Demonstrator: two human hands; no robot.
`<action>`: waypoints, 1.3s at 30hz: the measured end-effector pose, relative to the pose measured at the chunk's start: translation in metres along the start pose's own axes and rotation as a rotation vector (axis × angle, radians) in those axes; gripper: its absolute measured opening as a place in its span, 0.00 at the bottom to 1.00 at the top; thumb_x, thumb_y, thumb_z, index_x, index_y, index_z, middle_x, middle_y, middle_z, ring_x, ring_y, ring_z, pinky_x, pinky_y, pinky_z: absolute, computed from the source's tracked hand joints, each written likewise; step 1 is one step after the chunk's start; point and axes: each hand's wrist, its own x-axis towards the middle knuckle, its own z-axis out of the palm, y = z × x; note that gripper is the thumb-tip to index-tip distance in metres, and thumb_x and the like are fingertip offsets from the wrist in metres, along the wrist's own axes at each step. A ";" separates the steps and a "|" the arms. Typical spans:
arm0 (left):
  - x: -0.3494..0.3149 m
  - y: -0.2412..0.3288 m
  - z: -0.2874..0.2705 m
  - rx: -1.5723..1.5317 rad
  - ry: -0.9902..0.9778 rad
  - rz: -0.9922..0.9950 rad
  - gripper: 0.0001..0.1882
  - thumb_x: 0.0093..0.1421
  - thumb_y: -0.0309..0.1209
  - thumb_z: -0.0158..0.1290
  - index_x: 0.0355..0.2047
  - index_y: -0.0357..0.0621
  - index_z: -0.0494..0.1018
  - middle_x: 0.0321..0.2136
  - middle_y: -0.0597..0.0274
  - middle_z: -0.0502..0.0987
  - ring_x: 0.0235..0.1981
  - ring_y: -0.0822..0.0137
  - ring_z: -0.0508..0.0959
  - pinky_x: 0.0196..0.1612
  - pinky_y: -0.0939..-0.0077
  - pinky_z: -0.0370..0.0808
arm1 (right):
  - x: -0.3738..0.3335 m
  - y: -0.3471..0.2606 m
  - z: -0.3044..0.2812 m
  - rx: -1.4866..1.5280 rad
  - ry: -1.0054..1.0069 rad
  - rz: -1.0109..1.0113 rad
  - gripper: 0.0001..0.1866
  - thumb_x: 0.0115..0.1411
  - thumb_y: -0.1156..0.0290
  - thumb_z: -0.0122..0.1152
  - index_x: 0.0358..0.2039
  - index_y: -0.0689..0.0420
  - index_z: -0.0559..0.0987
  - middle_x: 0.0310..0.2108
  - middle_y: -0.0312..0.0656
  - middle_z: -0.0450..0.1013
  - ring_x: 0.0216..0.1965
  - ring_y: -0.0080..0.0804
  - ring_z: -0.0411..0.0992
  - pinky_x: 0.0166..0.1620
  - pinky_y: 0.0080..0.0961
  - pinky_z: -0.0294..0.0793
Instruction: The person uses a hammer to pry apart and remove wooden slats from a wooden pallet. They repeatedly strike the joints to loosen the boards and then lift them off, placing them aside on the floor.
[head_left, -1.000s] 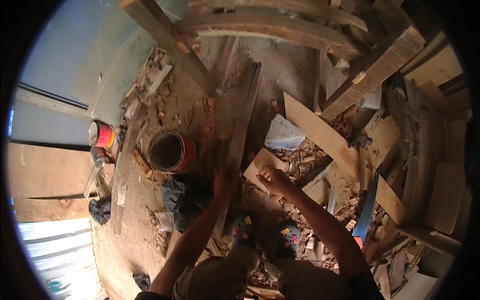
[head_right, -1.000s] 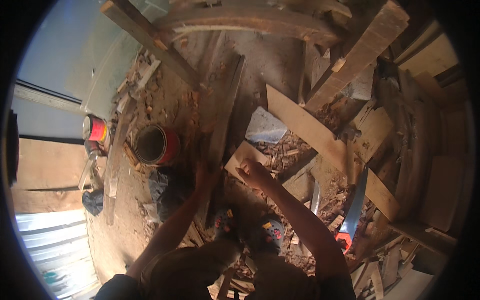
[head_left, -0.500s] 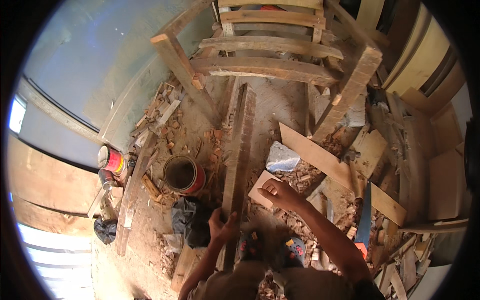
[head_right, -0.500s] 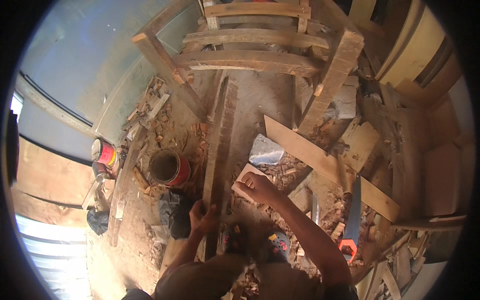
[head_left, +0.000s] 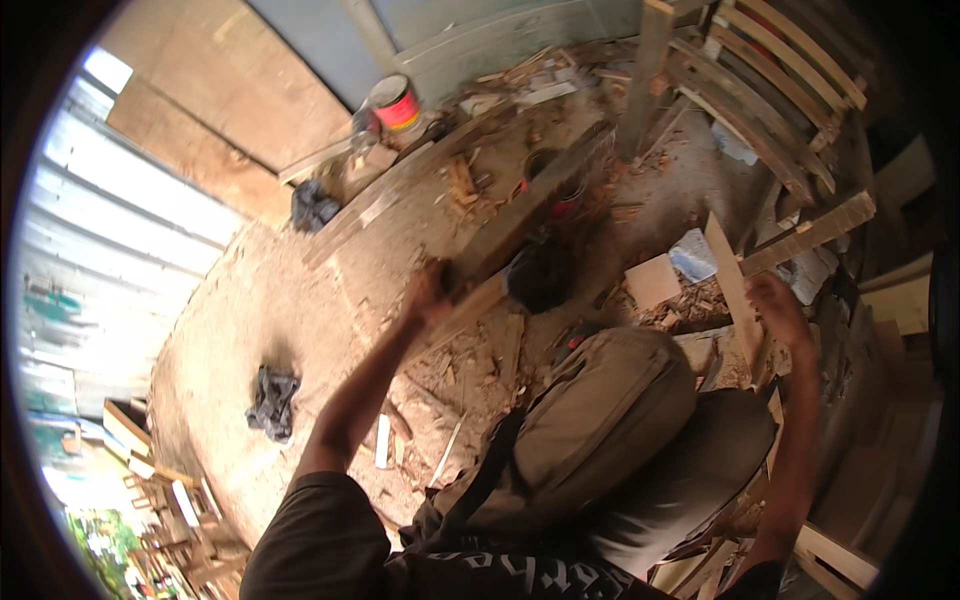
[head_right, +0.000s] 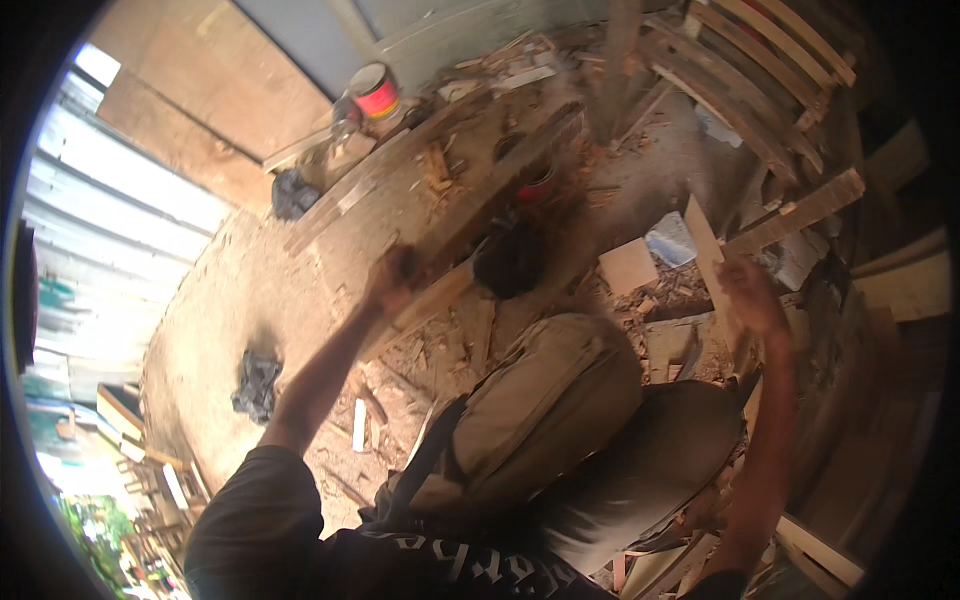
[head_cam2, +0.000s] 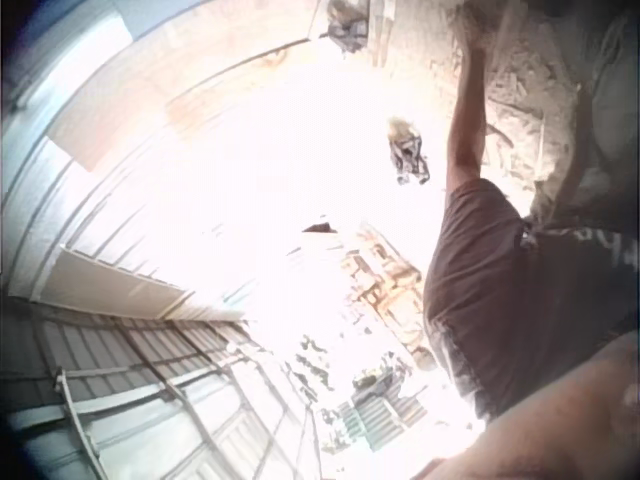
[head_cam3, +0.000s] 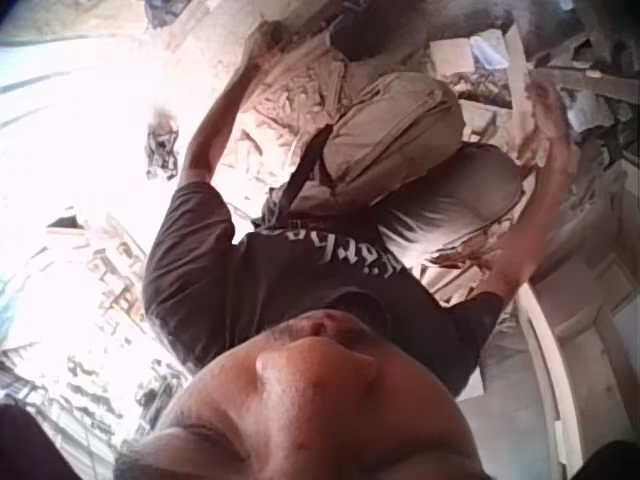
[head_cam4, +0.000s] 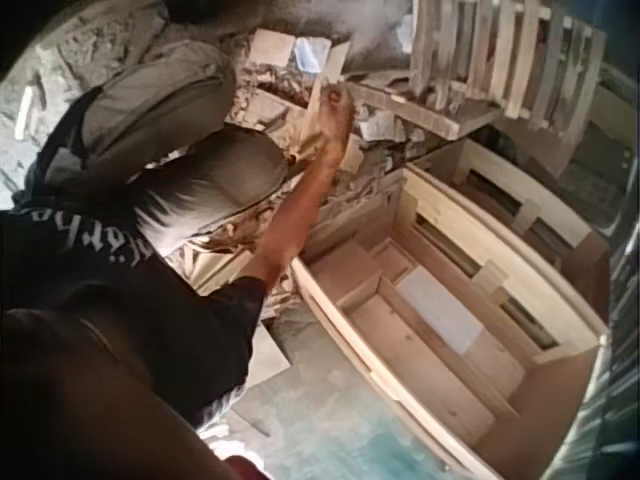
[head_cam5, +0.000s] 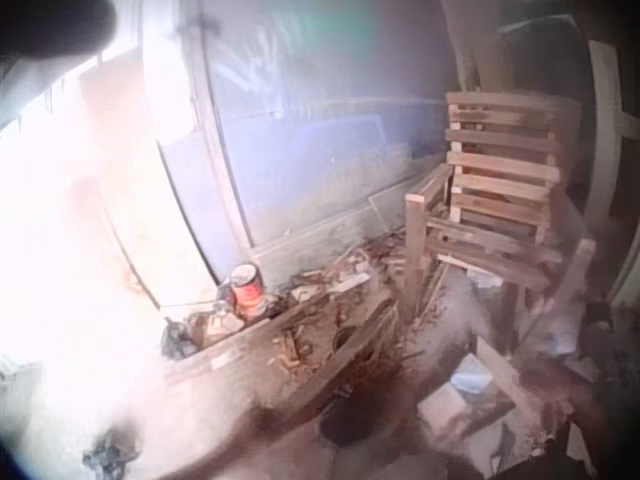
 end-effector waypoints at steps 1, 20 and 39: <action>0.005 -0.008 -0.018 0.019 -0.063 0.010 0.30 0.55 0.50 0.60 0.47 0.37 0.73 0.44 0.44 0.76 0.44 0.46 0.77 0.48 0.56 0.74 | -0.003 -0.021 -0.001 -0.027 0.019 0.063 0.17 0.64 0.56 0.60 0.42 0.59 0.76 0.33 0.38 0.75 0.35 0.24 0.73 0.39 0.28 0.73; 0.080 0.186 -0.046 -0.519 0.125 0.613 0.15 0.60 0.40 0.58 0.37 0.40 0.79 0.28 0.45 0.79 0.31 0.48 0.81 0.35 0.57 0.75 | -0.031 -0.071 0.003 -0.363 -0.092 0.065 0.11 0.67 0.64 0.57 0.43 0.58 0.75 0.37 0.39 0.75 0.39 0.27 0.73 0.45 0.28 0.73; 0.074 0.442 0.044 0.124 -0.959 0.954 0.18 0.65 0.43 0.55 0.38 0.37 0.74 0.32 0.58 0.78 0.36 0.69 0.76 0.41 0.69 0.72 | -0.204 0.257 0.034 -0.340 0.461 0.748 0.29 0.58 0.56 0.63 0.56 0.59 0.70 0.55 0.57 0.68 0.56 0.51 0.70 0.56 0.45 0.72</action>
